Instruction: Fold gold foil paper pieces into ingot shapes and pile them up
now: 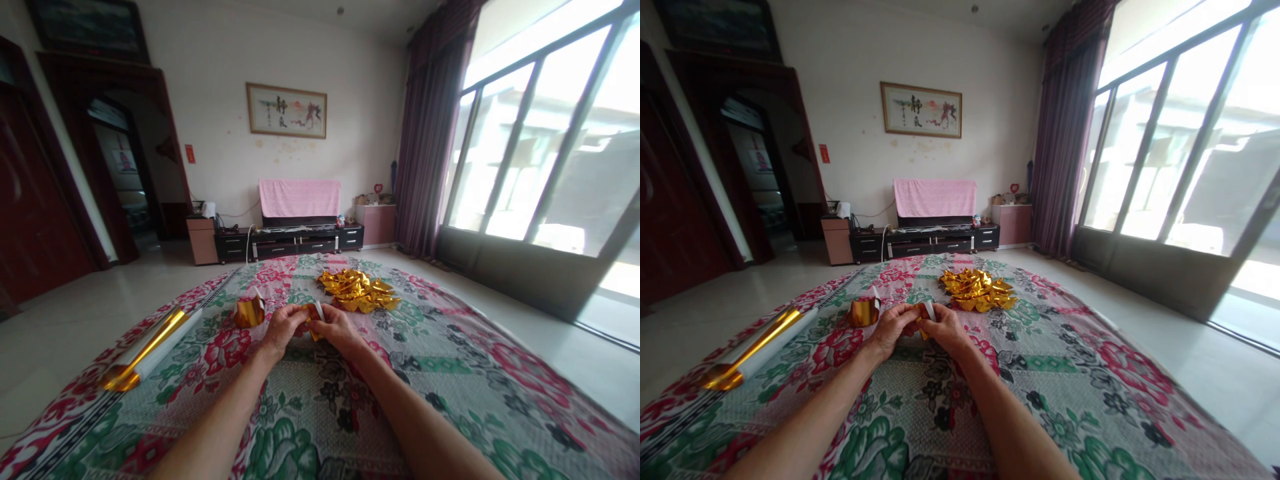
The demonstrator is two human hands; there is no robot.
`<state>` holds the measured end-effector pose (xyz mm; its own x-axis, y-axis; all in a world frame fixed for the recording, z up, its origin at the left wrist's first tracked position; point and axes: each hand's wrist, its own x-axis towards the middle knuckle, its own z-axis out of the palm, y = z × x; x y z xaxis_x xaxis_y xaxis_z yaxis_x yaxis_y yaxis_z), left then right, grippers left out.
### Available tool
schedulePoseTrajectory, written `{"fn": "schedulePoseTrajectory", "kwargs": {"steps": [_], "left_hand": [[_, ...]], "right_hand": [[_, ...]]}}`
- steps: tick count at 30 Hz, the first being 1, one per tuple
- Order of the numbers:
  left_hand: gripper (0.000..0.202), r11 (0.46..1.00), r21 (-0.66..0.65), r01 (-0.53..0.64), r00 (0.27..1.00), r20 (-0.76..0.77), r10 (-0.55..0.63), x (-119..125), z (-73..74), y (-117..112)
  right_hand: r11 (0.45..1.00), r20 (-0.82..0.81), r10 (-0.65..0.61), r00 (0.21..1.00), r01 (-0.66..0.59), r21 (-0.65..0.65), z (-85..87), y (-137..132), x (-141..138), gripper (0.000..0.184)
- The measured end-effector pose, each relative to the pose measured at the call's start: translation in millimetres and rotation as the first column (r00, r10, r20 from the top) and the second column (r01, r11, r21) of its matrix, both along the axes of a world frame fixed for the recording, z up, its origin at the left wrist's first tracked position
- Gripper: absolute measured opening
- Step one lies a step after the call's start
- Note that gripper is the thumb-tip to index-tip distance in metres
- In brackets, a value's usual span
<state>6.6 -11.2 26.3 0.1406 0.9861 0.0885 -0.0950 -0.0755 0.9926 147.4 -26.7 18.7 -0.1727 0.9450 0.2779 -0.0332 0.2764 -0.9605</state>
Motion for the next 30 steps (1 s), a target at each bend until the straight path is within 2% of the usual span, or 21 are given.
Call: {"fn": "schedulePoseTrajectory", "kwargs": {"steps": [8,13,19,30], "left_hand": [[0.027,1.0,-0.012,-0.004,1.0,0.005,0.004,-0.2,4.1,-2.7],[0.027,1.0,0.014,0.009,1.0,-0.006,-0.009,-1.3,1.5,-0.7],[0.026,0.999,0.036,-0.031,0.999,-0.029,0.032,-0.7,1.3,-0.1],[0.027,0.999,0.035,-0.04,0.999,-0.01,0.041,-0.7,0.2,0.9]], "right_hand": [[0.999,-0.047,0.031,0.998,-0.033,-0.043,0.6,-0.6,0.0,0.035],[0.998,-0.059,0.051,0.997,-0.053,-0.03,-2.2,1.6,0.8,0.032],[0.998,-0.032,0.06,0.998,-0.061,-0.018,-5.4,3.3,2.2,0.033],[0.996,-0.004,0.058,0.998,-0.058,-0.067,6.3,-4.4,2.4,0.029]]}}
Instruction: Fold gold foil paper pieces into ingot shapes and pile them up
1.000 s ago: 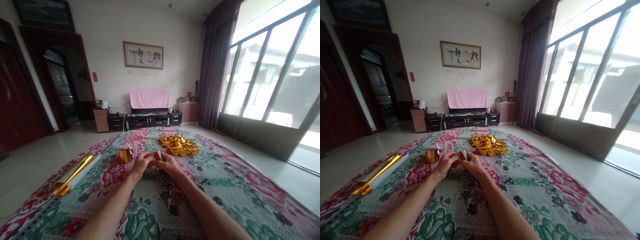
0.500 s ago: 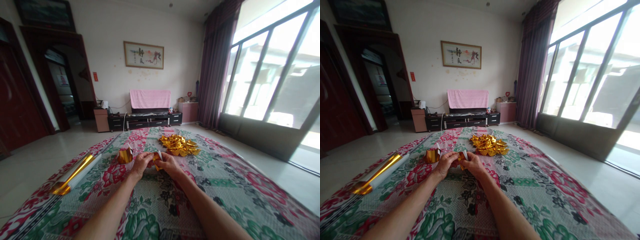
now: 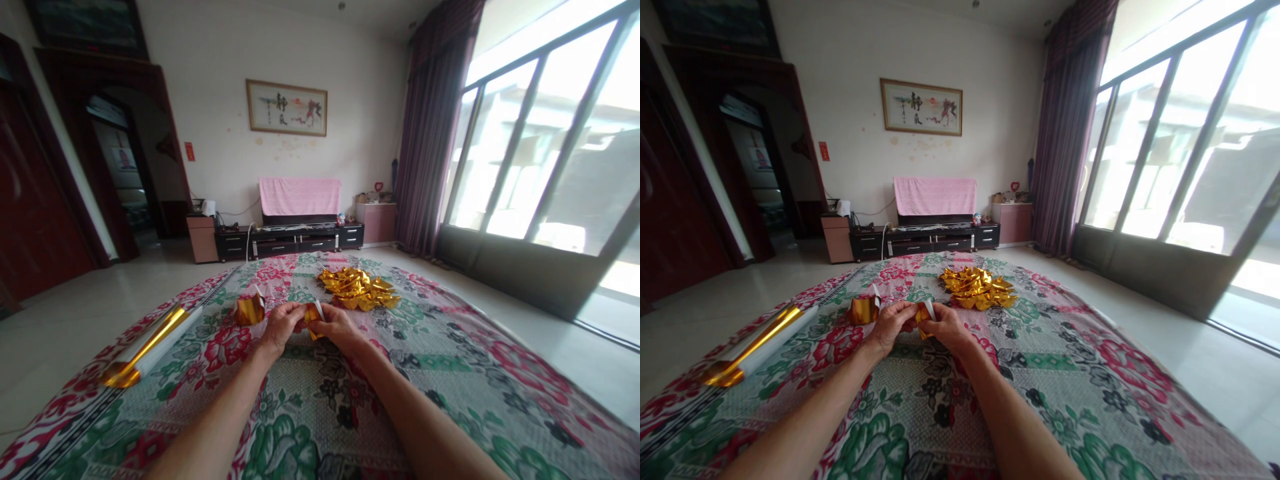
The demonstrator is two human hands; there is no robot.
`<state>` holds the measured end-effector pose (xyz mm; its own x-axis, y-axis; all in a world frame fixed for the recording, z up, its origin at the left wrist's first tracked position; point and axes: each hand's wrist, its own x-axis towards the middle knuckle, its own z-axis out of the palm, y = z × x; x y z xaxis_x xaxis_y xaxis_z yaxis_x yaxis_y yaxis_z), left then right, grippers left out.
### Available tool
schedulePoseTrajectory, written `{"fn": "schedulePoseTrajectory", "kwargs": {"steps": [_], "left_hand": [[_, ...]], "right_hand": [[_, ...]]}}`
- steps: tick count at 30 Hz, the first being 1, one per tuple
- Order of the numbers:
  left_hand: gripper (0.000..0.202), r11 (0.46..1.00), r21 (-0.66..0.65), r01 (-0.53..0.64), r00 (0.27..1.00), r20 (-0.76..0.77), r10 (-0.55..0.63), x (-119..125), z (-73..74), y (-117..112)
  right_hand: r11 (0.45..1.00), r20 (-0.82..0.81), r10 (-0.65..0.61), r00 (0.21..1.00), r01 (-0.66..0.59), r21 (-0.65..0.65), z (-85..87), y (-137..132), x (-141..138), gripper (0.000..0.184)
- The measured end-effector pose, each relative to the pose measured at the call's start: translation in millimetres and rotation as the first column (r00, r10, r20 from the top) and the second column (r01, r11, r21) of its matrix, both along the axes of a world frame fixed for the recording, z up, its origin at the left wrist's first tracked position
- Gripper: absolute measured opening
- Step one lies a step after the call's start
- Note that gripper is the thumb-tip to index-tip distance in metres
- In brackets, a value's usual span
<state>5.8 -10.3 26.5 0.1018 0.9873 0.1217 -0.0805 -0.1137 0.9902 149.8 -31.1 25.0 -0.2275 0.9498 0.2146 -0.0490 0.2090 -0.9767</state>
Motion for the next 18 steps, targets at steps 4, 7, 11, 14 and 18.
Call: {"fn": "schedulePoseTrajectory", "kwargs": {"steps": [4,7,11,14,18], "left_hand": [[0.028,1.0,-0.014,0.003,1.0,-0.003,-0.003,0.0,0.8,-0.9],[0.029,1.0,-0.017,0.013,1.0,-0.005,-0.013,0.0,0.5,-0.7],[0.029,1.0,-0.019,0.013,1.0,-0.013,-0.014,-0.5,0.4,-0.5],[0.03,1.0,-0.028,0.009,1.0,-0.014,-0.01,-1.4,0.6,-0.6],[0.03,1.0,-0.027,0.013,1.0,-0.008,-0.013,-2.3,0.1,0.2]], "right_hand": [[1.0,0.03,-0.014,0.999,0.014,0.016,-1.9,1.0,0.6,0.028],[0.999,0.04,-0.023,0.999,0.022,0.025,-3.0,2.0,1.0,0.028],[0.999,0.042,-0.026,0.999,0.024,0.032,-3.2,2.0,-0.1,0.027],[0.999,0.028,-0.027,0.999,0.026,0.033,-3.6,1.8,-1.4,0.026],[0.999,0.014,-0.026,1.0,0.026,0.035,-4.0,1.5,-1.5,0.03]]}}
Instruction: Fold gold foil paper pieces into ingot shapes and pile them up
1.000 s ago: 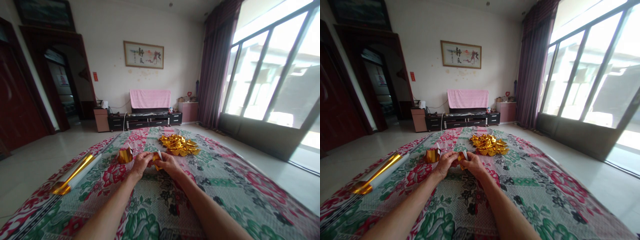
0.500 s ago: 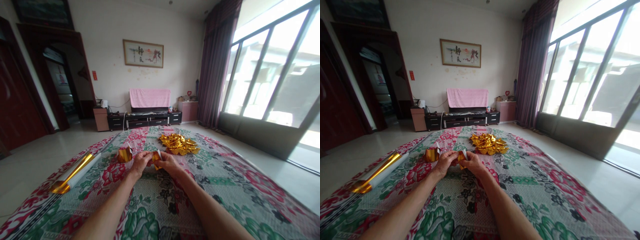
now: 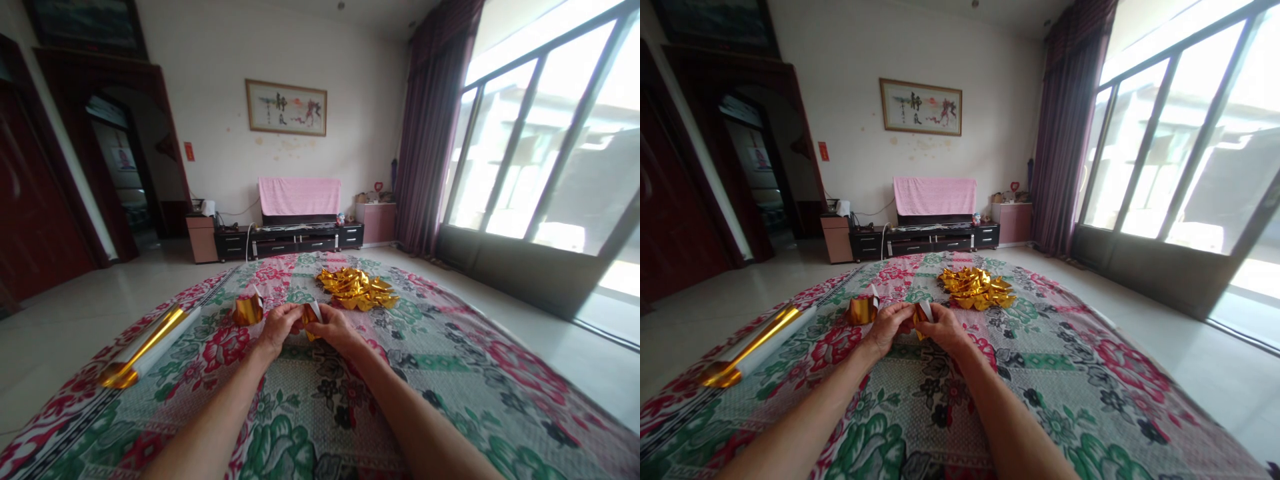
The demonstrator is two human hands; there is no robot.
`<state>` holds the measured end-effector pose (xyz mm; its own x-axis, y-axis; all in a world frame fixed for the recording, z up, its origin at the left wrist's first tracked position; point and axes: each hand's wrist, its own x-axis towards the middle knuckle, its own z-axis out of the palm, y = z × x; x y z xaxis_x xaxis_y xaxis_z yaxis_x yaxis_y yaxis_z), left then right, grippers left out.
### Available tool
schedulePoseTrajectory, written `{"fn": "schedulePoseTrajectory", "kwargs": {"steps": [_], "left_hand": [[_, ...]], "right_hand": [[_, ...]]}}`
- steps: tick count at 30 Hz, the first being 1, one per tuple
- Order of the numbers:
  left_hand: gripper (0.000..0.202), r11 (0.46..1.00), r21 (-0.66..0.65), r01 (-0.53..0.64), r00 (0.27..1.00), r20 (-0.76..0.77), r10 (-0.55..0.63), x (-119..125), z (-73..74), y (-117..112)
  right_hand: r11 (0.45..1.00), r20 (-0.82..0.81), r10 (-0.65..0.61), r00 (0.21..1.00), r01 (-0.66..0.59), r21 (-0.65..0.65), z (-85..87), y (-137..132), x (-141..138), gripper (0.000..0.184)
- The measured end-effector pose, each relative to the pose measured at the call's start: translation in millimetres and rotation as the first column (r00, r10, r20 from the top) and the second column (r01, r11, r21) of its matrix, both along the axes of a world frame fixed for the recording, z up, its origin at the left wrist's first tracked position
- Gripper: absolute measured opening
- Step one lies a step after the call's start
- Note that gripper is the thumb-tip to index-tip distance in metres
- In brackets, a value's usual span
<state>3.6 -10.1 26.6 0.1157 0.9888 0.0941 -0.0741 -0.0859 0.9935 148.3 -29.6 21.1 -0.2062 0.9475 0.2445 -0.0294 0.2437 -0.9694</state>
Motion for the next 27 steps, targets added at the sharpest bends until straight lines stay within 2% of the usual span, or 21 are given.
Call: {"fn": "schedulePoseTrajectory", "kwargs": {"steps": [8,16,27], "left_hand": [[0.026,1.0,-0.01,0.001,1.0,0.011,-0.001,-0.1,-2.8,1.2],[0.029,1.0,0.008,-0.017,1.0,-0.023,0.018,1.1,-1.0,-0.7],[0.032,0.999,0.025,-0.019,0.999,-0.044,0.021,1.7,-2.7,0.8]], "right_hand": [[1.0,-0.008,0.023,1.0,-0.023,0.003,-1.0,0.9,1.9,0.033],[1.0,0.002,0.009,1.0,-0.009,0.004,1.9,-1.1,0.4,0.034],[1.0,-0.011,0.016,1.0,-0.016,0.001,-2.8,2.3,1.7,0.035]]}}
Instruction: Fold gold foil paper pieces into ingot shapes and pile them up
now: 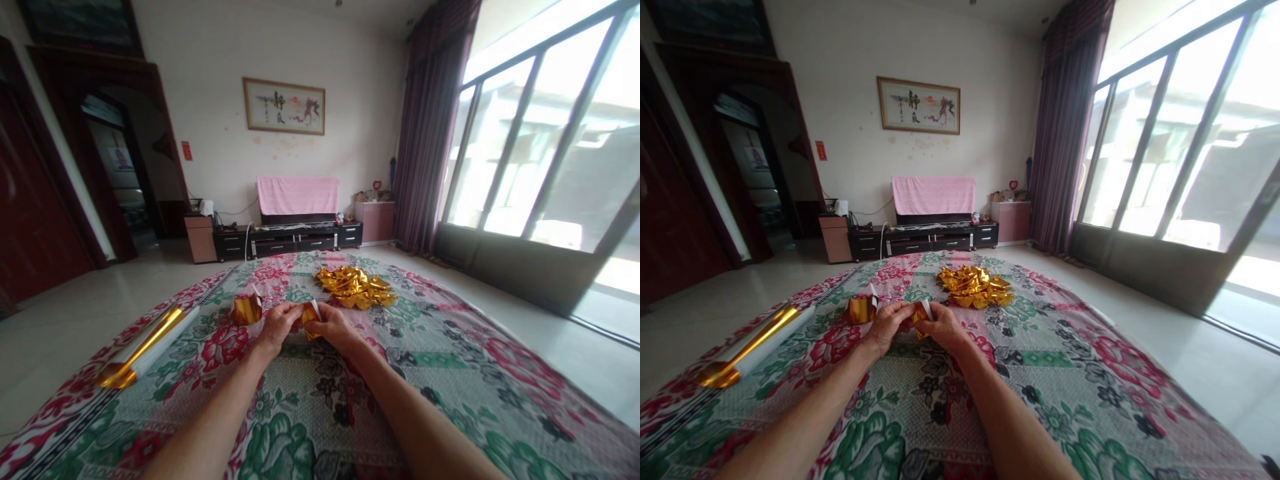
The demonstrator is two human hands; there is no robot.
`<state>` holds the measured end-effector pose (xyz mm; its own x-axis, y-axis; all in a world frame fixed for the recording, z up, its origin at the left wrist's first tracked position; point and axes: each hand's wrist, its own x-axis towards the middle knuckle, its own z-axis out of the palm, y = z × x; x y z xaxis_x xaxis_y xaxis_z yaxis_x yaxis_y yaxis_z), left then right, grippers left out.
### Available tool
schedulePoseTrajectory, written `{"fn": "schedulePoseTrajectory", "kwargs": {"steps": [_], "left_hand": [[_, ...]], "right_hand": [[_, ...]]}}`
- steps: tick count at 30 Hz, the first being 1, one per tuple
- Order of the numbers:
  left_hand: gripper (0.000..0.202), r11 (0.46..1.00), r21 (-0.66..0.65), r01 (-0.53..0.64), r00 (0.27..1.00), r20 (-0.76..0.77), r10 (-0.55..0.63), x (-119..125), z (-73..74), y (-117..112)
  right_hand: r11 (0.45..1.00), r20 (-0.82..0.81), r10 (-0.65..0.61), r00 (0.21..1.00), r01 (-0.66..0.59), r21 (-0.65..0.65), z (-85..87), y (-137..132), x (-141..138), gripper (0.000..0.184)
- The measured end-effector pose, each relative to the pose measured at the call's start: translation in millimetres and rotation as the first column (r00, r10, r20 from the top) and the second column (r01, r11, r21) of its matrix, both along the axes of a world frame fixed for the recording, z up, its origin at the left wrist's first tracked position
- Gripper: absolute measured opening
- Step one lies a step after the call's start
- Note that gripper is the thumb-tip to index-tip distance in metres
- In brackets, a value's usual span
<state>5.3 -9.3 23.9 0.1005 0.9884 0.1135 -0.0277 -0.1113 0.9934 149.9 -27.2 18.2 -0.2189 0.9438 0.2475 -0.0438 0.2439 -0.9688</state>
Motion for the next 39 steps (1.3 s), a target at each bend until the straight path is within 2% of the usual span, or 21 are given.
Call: {"fn": "schedulePoseTrajectory", "kwargs": {"steps": [11,20,24,31,39], "left_hand": [[0.034,1.0,0.016,-0.009,1.0,0.001,0.009,0.2,-0.6,1.1],[0.026,0.996,0.036,-0.083,0.98,-0.179,0.088,-0.9,-3.8,2.8],[0.024,0.999,0.018,-0.029,0.981,-0.193,0.032,-3.5,-1.7,2.0],[0.027,0.998,-0.036,0.055,0.987,-0.147,-0.059,-0.4,1.4,0.7],[0.026,1.0,-0.011,0.02,0.991,-0.133,-0.022,-0.1,-2.6,3.7]], "right_hand": [[1.0,-0.039,0.019,0.999,-0.02,-0.017,3.8,-2.3,-0.4,0.034],[0.998,0.109,-0.012,0.994,0.019,-0.061,4.8,0.6,5.7,0.033],[0.998,0.133,0.015,0.991,-0.006,-0.067,3.1,3.1,9.4,0.032],[0.998,0.075,0.037,0.997,-0.034,-0.049,0.8,4.6,9.5,0.033],[1.0,0.099,0.007,0.995,-0.004,-0.03,2.0,4.4,7.6,0.033]]}}
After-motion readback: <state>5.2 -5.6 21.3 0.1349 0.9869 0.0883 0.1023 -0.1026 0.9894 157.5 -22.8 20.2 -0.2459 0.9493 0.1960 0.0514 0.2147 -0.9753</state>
